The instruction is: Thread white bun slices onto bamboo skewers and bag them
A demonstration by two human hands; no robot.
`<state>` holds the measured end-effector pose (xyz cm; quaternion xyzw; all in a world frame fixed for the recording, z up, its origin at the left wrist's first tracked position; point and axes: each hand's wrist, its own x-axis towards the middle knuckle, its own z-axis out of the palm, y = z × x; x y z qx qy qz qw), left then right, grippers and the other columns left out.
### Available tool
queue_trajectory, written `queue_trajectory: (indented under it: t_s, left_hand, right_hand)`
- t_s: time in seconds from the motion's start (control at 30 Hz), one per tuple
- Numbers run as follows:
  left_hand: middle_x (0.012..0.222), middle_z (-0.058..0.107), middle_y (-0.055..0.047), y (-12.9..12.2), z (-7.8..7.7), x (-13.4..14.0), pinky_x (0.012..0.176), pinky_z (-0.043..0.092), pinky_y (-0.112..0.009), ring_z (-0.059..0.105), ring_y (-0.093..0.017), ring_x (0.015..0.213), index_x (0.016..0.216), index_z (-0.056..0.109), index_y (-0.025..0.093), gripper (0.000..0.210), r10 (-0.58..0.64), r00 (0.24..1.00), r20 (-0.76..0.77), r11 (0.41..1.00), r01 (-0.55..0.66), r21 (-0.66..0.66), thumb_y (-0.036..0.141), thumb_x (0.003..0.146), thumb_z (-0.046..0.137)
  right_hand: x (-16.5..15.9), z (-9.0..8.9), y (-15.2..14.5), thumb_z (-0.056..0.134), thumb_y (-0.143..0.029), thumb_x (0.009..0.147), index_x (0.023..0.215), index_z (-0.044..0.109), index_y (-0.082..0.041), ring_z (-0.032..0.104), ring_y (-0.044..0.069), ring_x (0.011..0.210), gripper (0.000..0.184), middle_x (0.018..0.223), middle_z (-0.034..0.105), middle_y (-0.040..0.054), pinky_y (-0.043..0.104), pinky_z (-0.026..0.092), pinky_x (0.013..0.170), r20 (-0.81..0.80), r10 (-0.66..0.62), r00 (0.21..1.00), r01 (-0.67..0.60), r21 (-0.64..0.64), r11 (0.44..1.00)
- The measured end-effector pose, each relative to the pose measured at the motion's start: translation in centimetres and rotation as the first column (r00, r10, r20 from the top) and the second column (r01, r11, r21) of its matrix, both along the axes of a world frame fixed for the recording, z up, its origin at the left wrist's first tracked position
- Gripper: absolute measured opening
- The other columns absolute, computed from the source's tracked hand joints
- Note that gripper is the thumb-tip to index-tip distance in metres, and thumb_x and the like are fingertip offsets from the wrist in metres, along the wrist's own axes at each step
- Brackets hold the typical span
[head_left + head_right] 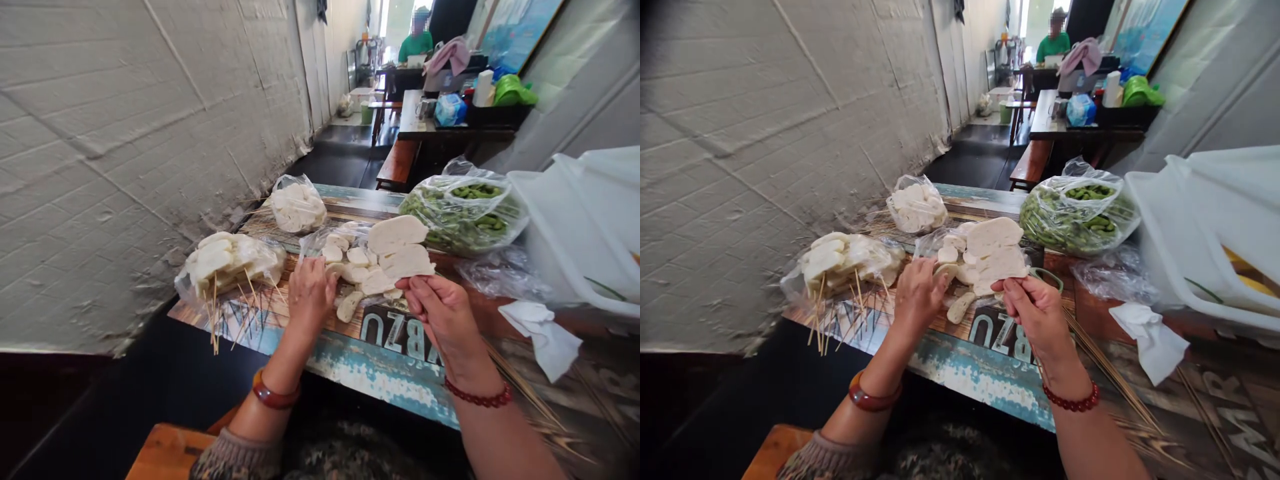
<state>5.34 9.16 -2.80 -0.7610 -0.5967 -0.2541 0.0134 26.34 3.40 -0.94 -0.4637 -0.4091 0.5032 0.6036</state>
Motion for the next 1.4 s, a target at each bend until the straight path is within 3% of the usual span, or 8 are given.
queue_trajectory:
  t_s: [0.13, 0.27, 0.4, 0.5, 0.73, 0.93, 1.23, 1.4]
  left_hand:
    - [0.116, 0.065, -0.018, 0.0, -1.3, -0.2, 0.091, 0.044, -0.047, 0.057, -0.033, 0.108, 0.123, 0.056, 0.014, 0.038, 0.026, 0.998, -0.06, 0.997, -0.03, -0.065, 0.021, 0.086, 0.059]
    - [0.103, 0.068, -0.011, 0.4, -1.6, -0.4, 0.091, 0.044, -0.041, 0.06, -0.027, 0.1, 0.104, 0.066, 0.017, 0.023, -0.047, 0.962, 0.267, 0.996, 0.066, -0.061, 0.018, 0.082, 0.06]
    - [0.08, 0.066, -0.003, 0.2, -0.4, -0.4, 0.073, 0.047, -0.028, 0.059, -0.017, 0.076, 0.086, 0.067, 0.018, 0.017, 0.042, 0.578, 0.815, 0.966, 0.185, -0.181, 0.032, 0.078, 0.069]
    - [0.078, 0.066, -0.001, 0.0, 0.6, -0.2, 0.067, 0.047, -0.024, 0.058, -0.014, 0.069, 0.087, 0.066, 0.016, 0.028, 0.146, 0.278, 0.949, 0.924, 0.305, -0.232, 0.038, 0.072, 0.075]
    - [0.096, 0.073, -0.006, 0.1, -0.1, -1.1, 0.083, 0.049, -0.033, 0.064, -0.023, 0.092, 0.099, 0.071, 0.018, 0.026, 0.027, 0.621, 0.784, 0.913, 0.304, -0.272, 0.032, 0.078, 0.067]
    - [0.114, 0.067, -0.013, 0.0, 0.1, -1.6, 0.097, 0.045, -0.045, 0.06, -0.029, 0.107, 0.116, 0.064, 0.018, 0.034, -0.136, 0.954, 0.266, 0.976, 0.174, -0.128, 0.021, 0.082, 0.06]
    - [0.11, 0.062, -0.014, 0.6, 0.6, 5.1, 0.091, 0.046, -0.045, 0.057, -0.03, 0.104, 0.105, 0.065, 0.017, 0.024, -0.327, 0.944, 0.043, 0.936, 0.33, -0.124, 0.029, 0.084, 0.066]
    - [0.099, 0.063, -0.009, 0.2, -0.5, 5.9, 0.088, 0.046, -0.041, 0.057, -0.025, 0.098, 0.081, 0.059, 0.018, 0.015, -0.339, 0.87, 0.358, 0.894, 0.417, -0.165, 0.012, 0.072, 0.07]
  right_hand:
    - [0.2, -0.4, 0.0, 0.068, -0.047, 0.085, 0.084, 0.074, -0.013, 0.04, 0.009, 0.047, 0.035, 0.051, 0.048, -0.003, 0.022, 0.026, 0.042, 0.024, 0.021, 0.999, -0.021, 0.016, 1.0]
    - [0.3, -0.5, 0.0, 0.068, -0.047, 0.085, 0.085, 0.073, -0.013, 0.038, 0.008, 0.046, 0.034, 0.051, 0.048, -0.0034, 0.022, 0.025, 0.042, 0.002, 0.025, 1.0, -0.025, 0.021, 0.999]
    - [0.2, -0.4, 0.0, 0.068, -0.045, 0.085, 0.084, 0.074, -0.014, 0.039, 0.009, 0.047, 0.032, 0.051, 0.047, -0.0032, 0.022, 0.026, 0.042, -0.009, 0.029, 1.0, -0.029, 0.025, 0.999]
    - [0.1, -0.1, 0.1, 0.069, -0.047, 0.084, 0.083, 0.073, -0.013, 0.038, 0.008, 0.046, 0.034, 0.05, 0.046, -0.0038, 0.022, 0.025, 0.041, -0.027, -0.009, 1.0, 0.01, 0.023, 1.0]
    - [0.1, 0.2, 0.3, 0.071, -0.046, 0.081, 0.083, 0.072, -0.014, 0.035, 0.007, 0.045, 0.032, 0.05, 0.045, -0.0052, 0.021, 0.023, 0.042, -0.117, -0.043, 0.992, 0.043, 0.003, 0.999]
    - [0.1, 0.4, 0.4, 0.071, -0.046, 0.08, 0.082, 0.072, -0.014, 0.034, 0.007, 0.045, 0.032, 0.05, 0.044, -0.0058, 0.021, 0.023, 0.042, -0.133, -0.053, 0.99, 0.053, 0.0, 0.999]
    - [0.2, -0.1, 0.6, 0.069, -0.047, 0.083, 0.083, 0.071, -0.015, 0.033, 0.007, 0.044, 0.033, 0.05, 0.044, -0.0061, 0.022, 0.023, 0.043, -0.07, -0.062, 0.996, 0.063, 0.013, 0.998]
    - [0.2, -0.2, 0.7, 0.068, -0.045, 0.084, 0.082, 0.071, -0.015, 0.033, 0.007, 0.044, 0.031, 0.05, 0.045, -0.006, 0.022, 0.023, 0.043, -0.082, -0.057, 0.995, 0.059, 0.022, 0.998]
